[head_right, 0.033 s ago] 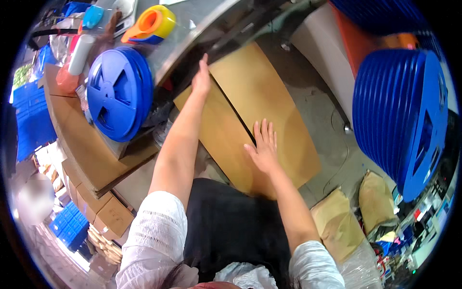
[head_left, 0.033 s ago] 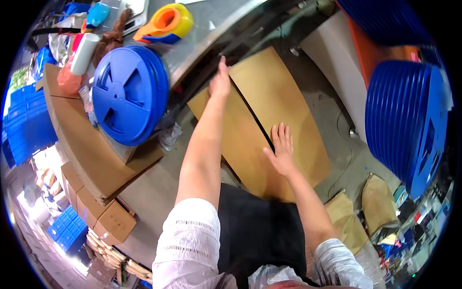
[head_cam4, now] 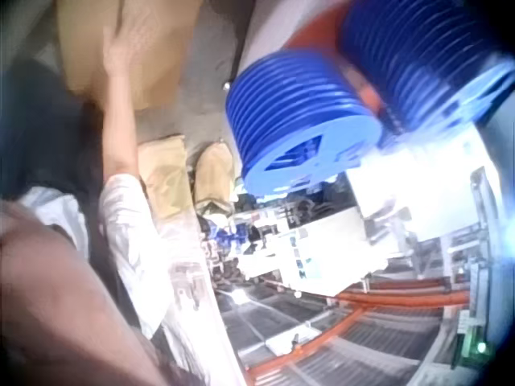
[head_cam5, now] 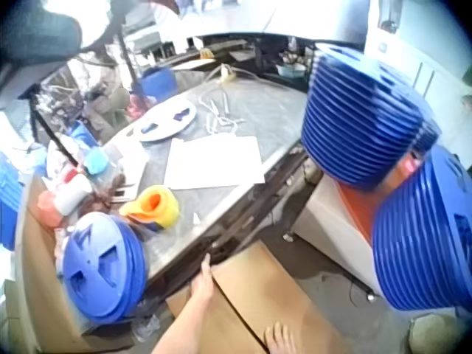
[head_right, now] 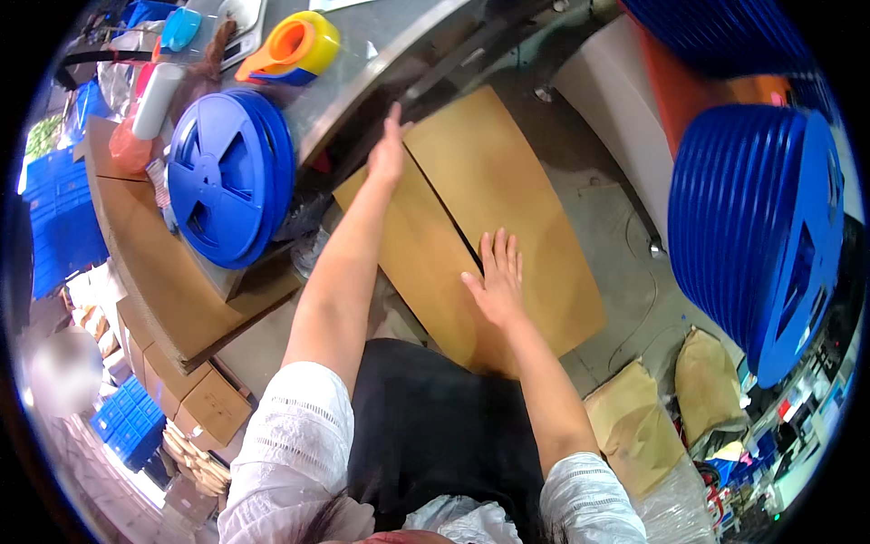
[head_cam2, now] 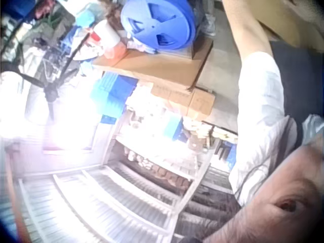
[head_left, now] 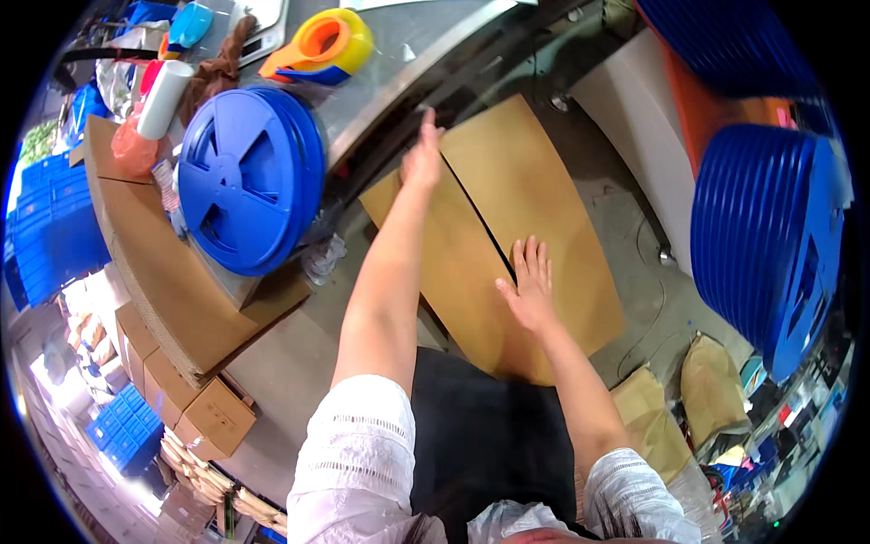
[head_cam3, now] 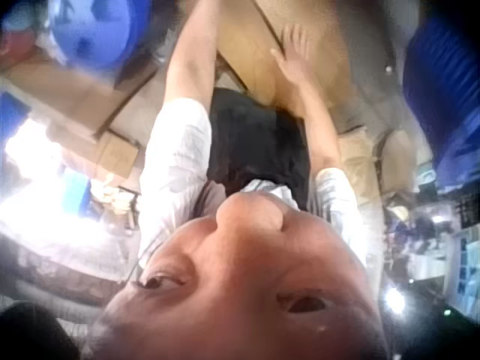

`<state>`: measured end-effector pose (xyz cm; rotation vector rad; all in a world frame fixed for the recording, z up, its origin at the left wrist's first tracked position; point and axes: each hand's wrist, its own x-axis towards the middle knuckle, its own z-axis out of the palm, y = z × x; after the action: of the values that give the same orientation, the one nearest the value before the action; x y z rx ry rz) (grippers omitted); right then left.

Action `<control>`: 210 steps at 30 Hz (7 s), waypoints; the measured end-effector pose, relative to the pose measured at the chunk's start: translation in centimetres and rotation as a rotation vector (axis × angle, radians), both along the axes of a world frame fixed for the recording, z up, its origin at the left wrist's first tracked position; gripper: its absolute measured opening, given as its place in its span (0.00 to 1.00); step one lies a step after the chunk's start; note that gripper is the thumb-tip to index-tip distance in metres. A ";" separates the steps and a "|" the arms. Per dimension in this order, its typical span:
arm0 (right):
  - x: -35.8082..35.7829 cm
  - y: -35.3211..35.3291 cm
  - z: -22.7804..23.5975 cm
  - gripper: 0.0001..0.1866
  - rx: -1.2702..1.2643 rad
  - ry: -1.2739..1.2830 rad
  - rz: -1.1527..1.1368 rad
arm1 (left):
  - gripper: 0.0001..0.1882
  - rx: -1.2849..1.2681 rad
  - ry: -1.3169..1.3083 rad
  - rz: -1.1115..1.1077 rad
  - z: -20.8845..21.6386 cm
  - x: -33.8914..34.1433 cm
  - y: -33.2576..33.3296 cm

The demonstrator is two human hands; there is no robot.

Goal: The person packs blue plastic spools into cardboard boxes in a warehouse setting. They stack the spools inside the boxes, fold the flaps, and seal the boxes using a handheld tape dispenser. The person also moves sealed boxes to a stack on the floor and retrieves empty boxes to continue the process.

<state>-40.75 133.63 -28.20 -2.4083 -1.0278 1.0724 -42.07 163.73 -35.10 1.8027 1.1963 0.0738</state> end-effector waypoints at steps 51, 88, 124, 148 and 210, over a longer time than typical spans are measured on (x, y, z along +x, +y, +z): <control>6.7 9.3 4.9 0.40 0.145 0.822 -0.389 | 0.11 -1.130 -0.240 0.078 5.6 -4.3 0.5; 6.1 15.0 2.2 0.37 -0.163 0.305 -0.234 | 0.31 0.398 -0.126 -0.731 -2.2 -0.8 2.6; -7.1 -35.9 -1.2 0.32 -0.613 0.352 -0.314 | 0.28 0.438 -0.503 -2.065 0.2 -6.8 -35.7; -0.7 -2.2 9.0 0.31 0.021 -0.134 -0.578 | 0.28 0.559 0.014 -0.984 1.2 -6.1 -8.1; -3.4 -15.2 15.3 0.35 0.114 0.239 -0.270 | 0.31 -0.620 -0.603 1.303 29.3 -70.7 -41.1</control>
<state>-44.12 118.47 -12.90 -2.1860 -0.6453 1.1360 -112.78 122.68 -5.82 0.2177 1.4949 0.8175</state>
